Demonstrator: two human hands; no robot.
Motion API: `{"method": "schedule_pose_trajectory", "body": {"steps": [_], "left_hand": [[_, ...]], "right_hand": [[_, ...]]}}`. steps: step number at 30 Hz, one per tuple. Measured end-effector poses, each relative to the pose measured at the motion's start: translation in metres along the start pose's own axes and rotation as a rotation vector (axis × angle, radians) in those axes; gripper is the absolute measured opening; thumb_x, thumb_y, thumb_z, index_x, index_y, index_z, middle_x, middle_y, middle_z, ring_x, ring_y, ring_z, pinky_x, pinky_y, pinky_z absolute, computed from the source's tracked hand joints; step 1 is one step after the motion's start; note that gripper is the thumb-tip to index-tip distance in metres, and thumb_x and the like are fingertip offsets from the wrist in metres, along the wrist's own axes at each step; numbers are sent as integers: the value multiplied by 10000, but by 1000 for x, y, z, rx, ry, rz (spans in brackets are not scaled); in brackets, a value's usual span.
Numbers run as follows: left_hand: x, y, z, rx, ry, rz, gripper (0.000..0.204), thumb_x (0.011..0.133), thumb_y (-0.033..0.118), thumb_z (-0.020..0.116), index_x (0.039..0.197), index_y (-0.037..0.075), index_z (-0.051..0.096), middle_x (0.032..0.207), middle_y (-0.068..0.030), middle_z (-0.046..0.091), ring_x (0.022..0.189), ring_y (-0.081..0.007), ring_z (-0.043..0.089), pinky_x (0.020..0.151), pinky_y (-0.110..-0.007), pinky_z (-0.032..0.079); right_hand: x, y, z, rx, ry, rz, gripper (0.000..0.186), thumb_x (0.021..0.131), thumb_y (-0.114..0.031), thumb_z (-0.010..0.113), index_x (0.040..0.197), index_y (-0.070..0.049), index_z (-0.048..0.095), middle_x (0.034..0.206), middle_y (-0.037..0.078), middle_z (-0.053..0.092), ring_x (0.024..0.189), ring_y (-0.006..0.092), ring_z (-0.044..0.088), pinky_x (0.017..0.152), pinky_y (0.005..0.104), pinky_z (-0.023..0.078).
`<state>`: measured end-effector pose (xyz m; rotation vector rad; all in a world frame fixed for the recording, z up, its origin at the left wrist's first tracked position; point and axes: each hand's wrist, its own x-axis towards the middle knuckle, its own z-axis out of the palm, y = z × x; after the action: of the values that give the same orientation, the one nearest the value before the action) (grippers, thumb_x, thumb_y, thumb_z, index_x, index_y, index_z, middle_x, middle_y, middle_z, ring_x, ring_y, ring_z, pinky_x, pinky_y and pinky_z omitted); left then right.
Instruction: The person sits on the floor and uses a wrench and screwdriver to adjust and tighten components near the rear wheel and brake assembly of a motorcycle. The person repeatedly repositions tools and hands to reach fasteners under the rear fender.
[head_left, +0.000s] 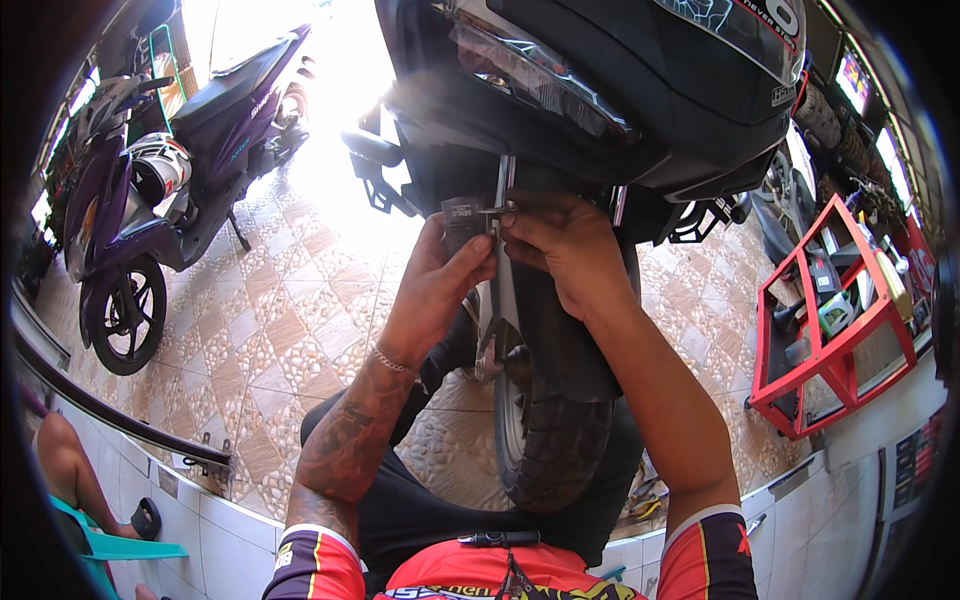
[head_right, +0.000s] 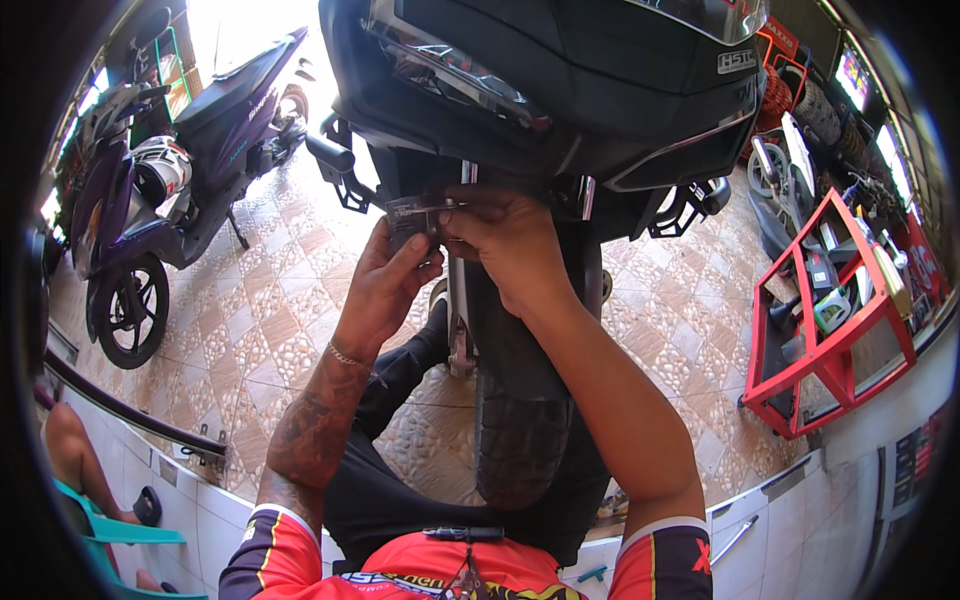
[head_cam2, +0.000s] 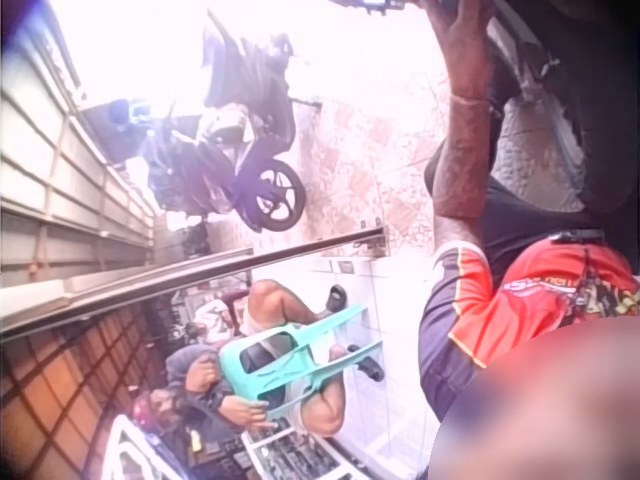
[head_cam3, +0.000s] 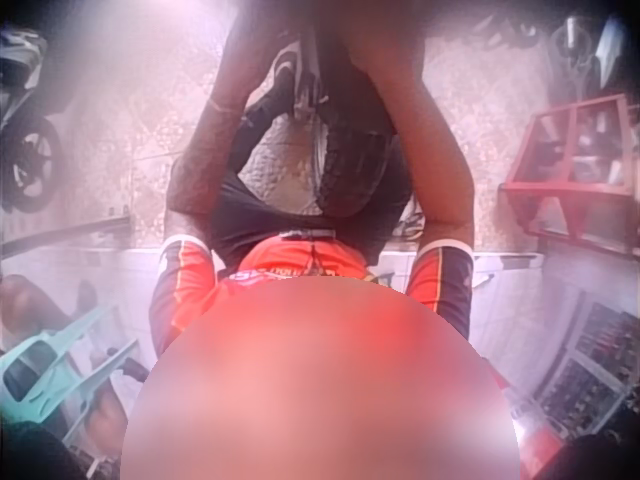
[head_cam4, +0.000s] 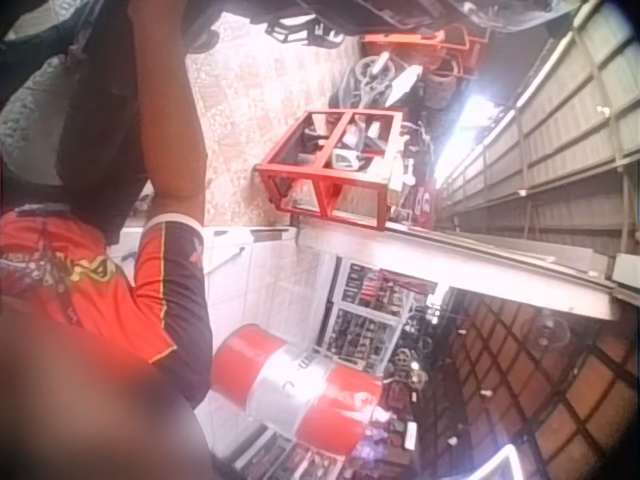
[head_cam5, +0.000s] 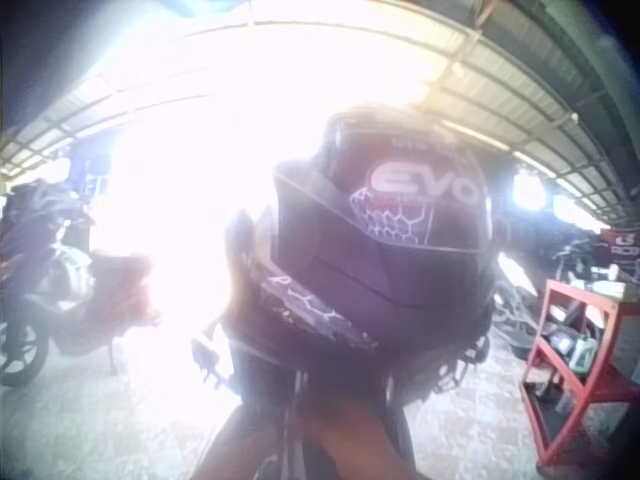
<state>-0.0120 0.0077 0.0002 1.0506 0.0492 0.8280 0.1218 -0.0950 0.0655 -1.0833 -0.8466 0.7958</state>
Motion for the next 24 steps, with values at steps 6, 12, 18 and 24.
{"method": "schedule_pose_trajectory", "body": {"steps": [6, 12, 18, 24], "left_hand": [[0, -1, 3, 12, 20, -6, 390, 952, 153, 688, 1255, 76, 455, 1072, -13, 610, 906, -88, 614, 825, -273, 524], [-1, -5, 2, 7, 15, -17, 386, 941, 136, 700, 1237, 79, 459, 1071, -11, 600, 915, -87, 611, 825, -272, 527], [0, -5, 8, -8, 1, -1, 384, 939, 132, 702, 1229, 75, 456, 1066, -15, 595, 916, -93, 613, 822, -267, 525], [-1, -2, 12, 6, 17, -4, 384, 941, 142, 701, 1225, 73, 454, 1054, -16, 597, 915, -95, 615, 821, -268, 525]], "right_hand": [[2, -6, -8, -35, -64, 79, 331, 864, -35, 724, 1170, 30, 616, 1041, 111, 707, 938, 172, 696, 792, 289, 597], [-3, -8, -11, -65, -108, 57, 330, 876, -31, 706, 1182, 58, 621, 1070, 124, 698, 984, 198, 686, 855, 330, 596], [-4, -12, -15, -3, -78, 100, 334, 863, -24, 714, 1179, 54, 637, 1037, 126, 708, 949, 195, 698, 833, 320, 601], [-3, -5, -9, 9, 10, 38, 299, 853, -22, 726, 1134, 33, 639, 1018, 111, 711, 949, 188, 697, 826, 323, 602]]}}
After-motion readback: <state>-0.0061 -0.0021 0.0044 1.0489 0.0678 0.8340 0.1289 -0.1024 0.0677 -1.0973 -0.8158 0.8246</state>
